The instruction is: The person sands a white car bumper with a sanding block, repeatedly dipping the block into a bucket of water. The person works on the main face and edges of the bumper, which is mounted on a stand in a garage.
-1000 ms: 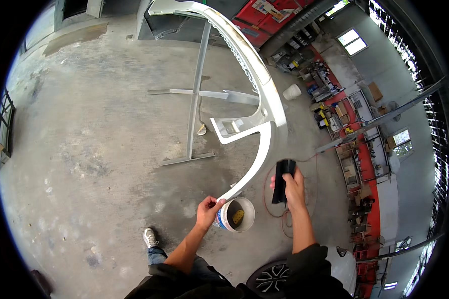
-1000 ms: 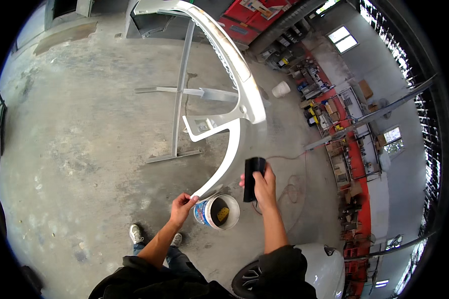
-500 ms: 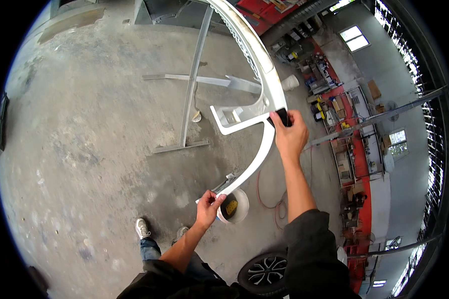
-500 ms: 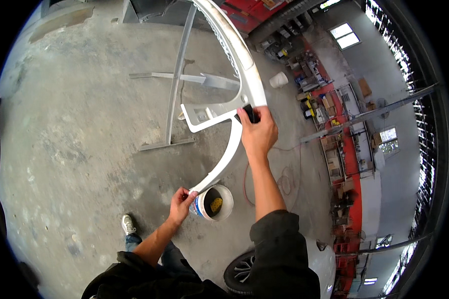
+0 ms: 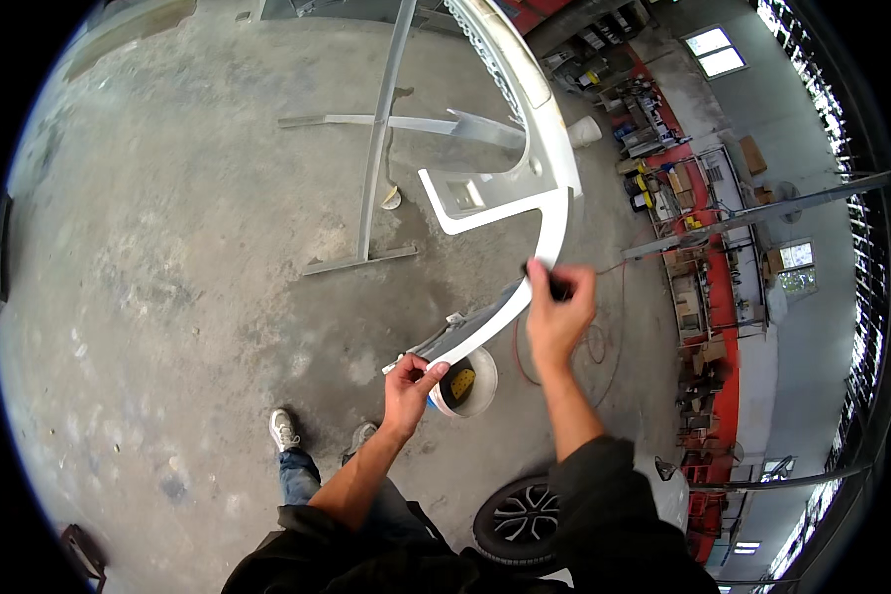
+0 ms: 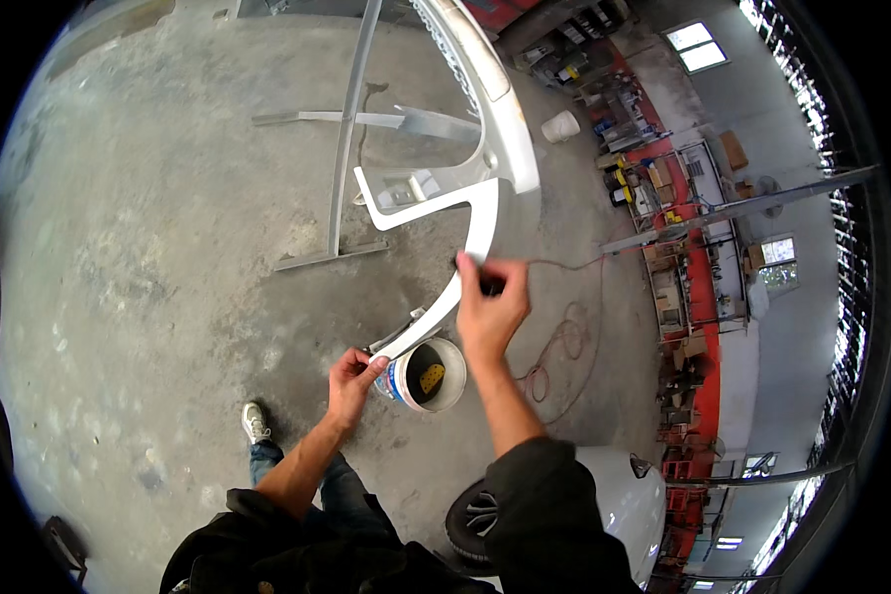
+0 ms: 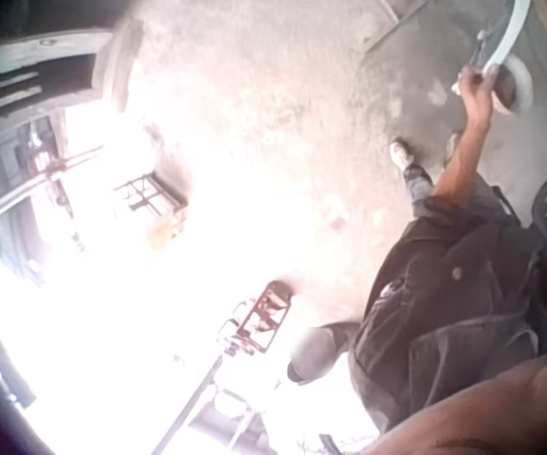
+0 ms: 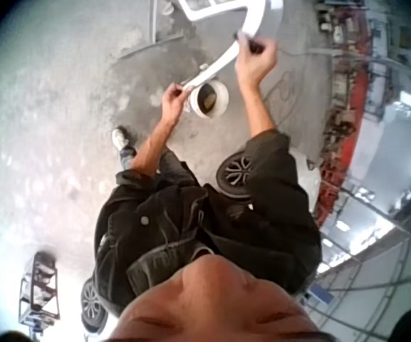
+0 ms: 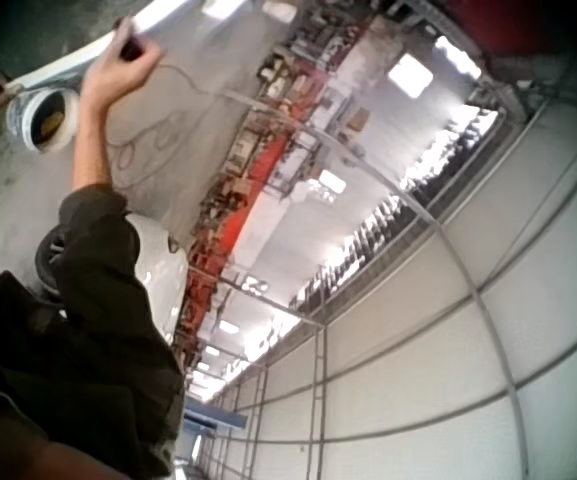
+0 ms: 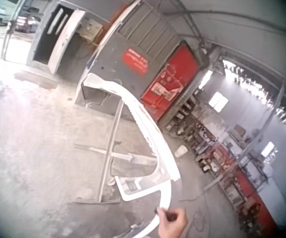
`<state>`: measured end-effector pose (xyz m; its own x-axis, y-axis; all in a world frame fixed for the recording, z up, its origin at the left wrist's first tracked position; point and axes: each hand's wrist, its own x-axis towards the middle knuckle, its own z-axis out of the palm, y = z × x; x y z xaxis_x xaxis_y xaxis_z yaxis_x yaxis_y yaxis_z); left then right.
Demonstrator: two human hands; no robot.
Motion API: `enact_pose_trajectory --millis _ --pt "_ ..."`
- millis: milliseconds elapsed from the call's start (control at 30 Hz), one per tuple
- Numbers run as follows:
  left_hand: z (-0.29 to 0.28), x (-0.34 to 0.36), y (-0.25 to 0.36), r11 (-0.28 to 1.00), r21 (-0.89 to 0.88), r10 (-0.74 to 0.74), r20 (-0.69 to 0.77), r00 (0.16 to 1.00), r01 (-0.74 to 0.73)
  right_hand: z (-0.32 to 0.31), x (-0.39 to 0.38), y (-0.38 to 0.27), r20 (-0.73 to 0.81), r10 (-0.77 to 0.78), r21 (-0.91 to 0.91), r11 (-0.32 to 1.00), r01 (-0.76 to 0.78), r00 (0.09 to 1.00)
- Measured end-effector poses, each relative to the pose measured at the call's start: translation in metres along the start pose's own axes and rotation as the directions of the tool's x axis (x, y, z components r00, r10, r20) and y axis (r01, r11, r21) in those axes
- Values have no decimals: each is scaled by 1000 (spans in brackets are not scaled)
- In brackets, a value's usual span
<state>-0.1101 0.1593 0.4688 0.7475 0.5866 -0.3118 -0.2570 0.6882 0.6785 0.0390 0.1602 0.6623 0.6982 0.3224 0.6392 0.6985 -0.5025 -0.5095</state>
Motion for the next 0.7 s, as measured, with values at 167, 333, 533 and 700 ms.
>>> enact_pose_trajectory --millis 167,333,533,700 --pt "5 -6 -2 996 -83 -30 -1 1000 30 -20 -57 20 200 -53 52 998 43 978" --pt "1 -8 11 982 -189 -12 88 996 28 -17 -31 2 83 59 25 998 -61 995" --pt "-1 -5 -2 973 -227 -15 130 991 44 -14 -127 31 275 -55 80 996 34 960" --pt "-8 -6 -3 981 -195 5 110 994 16 -6 -94 14 61 206 77 975 -211 977"
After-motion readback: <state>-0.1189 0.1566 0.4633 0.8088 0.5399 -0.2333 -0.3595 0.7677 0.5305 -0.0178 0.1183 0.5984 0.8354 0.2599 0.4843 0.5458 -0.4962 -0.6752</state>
